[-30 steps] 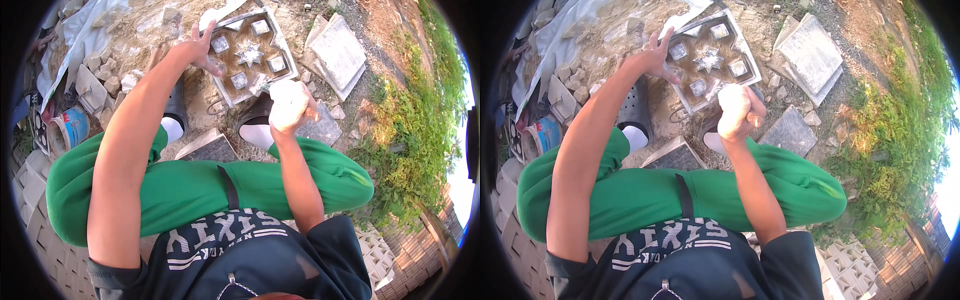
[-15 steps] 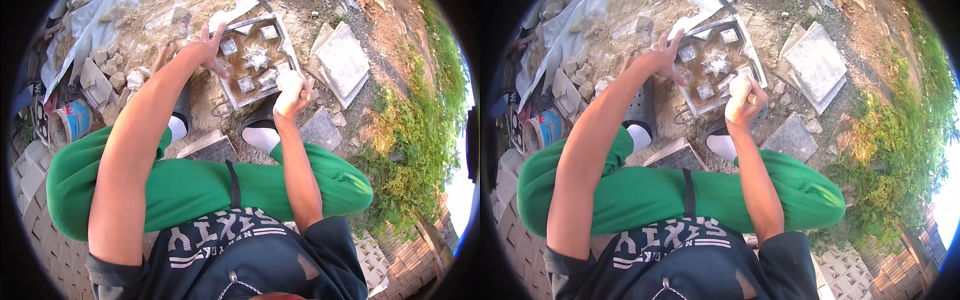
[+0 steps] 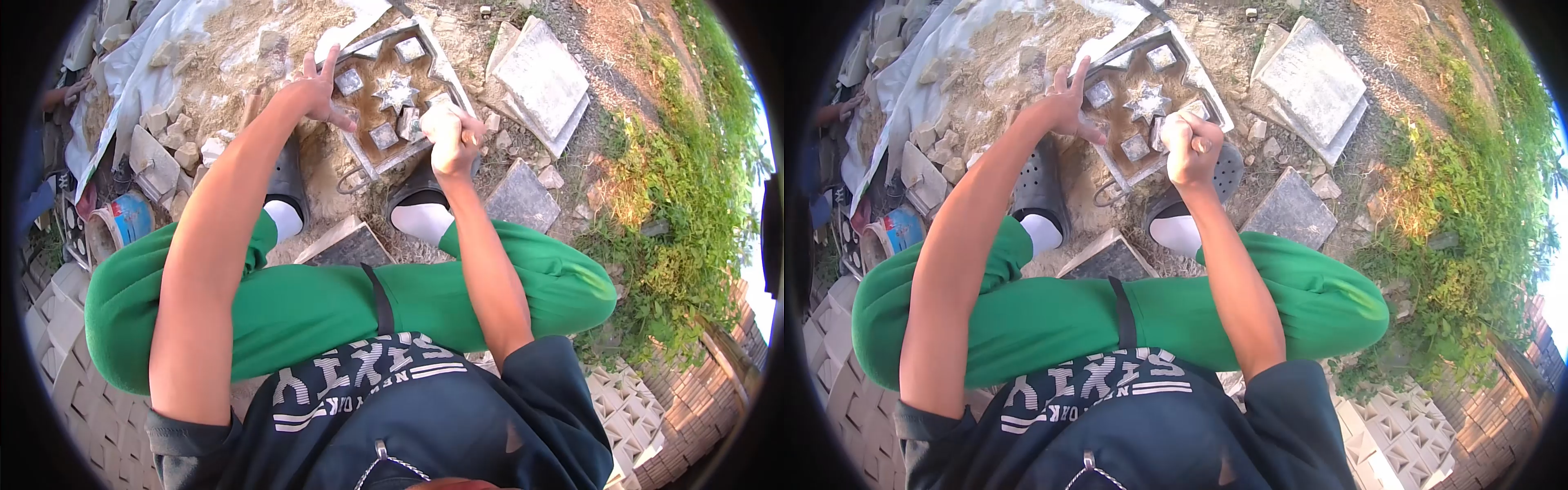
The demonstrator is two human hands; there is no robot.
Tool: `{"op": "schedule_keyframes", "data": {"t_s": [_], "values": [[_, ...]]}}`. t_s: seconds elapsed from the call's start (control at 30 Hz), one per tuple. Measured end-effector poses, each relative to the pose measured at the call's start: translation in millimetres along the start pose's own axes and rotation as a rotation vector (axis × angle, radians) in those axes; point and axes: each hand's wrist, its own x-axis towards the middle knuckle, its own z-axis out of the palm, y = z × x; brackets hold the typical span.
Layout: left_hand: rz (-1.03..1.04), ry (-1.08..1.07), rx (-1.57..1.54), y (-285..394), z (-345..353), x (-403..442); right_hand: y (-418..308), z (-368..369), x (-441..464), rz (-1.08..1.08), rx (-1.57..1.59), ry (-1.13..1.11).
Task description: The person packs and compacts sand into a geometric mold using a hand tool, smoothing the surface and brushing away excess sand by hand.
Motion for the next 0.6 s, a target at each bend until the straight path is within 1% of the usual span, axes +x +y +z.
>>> {"op": "schedule_keyframes", "data": {"t_s": [0.07,0.1,0.13,0.2,0.23,0.27,0.33,0.37,0.4,0.43,0.5,0.53,0.6], "values": [[0.015,-0.003,-0.046,-2,3,-3,-25,5,-3,-0.027,-0.014,0.117],[-0.009,-0.025,-0.021,2,0,-5,-23,6,-8,-0.016,0.109,0.143],[-0.012,-0.033,-0.020,0,2,-8,-21,6,-9,-0.007,0.112,0.144],[0.003,-0.042,-0.039,2,-2,-6,-16,4,0,-0.021,-0.093,0.068],[0.001,-0.031,-0.034,3,-6,-4,-13,-1,2,0.118,0.102,0.005],[-0.010,-0.035,-0.009,5,-4,-5,-9,-2,-1,0.066,0.185,0.060],[-0.040,-0.036,0.025,2,-4,-3,-20,0,-8,0.007,0.152,0.148],[-0.017,-0.044,-0.002,2,-4,-1,-10,1,-13,-0.012,0.113,0.179],[-0.001,-0.052,-0.026,0,0,-3,2,0,-15,0.185,0.014,0.099],[0.000,-0.073,-0.030,1,-2,-4,-4,6,-11,0.079,-0.133,0.135],[-0.008,-0.070,-0.017,5,-6,-10,-17,13,2,0.023,-0.033,0.156],[0.012,-0.013,-0.039,1,0,-8,-19,7,2,0.093,0.187,0.146],[-0.022,-0.024,-0.045,5,-7,-17,-21,2,1,-0.158,0.216,0.165]]}}
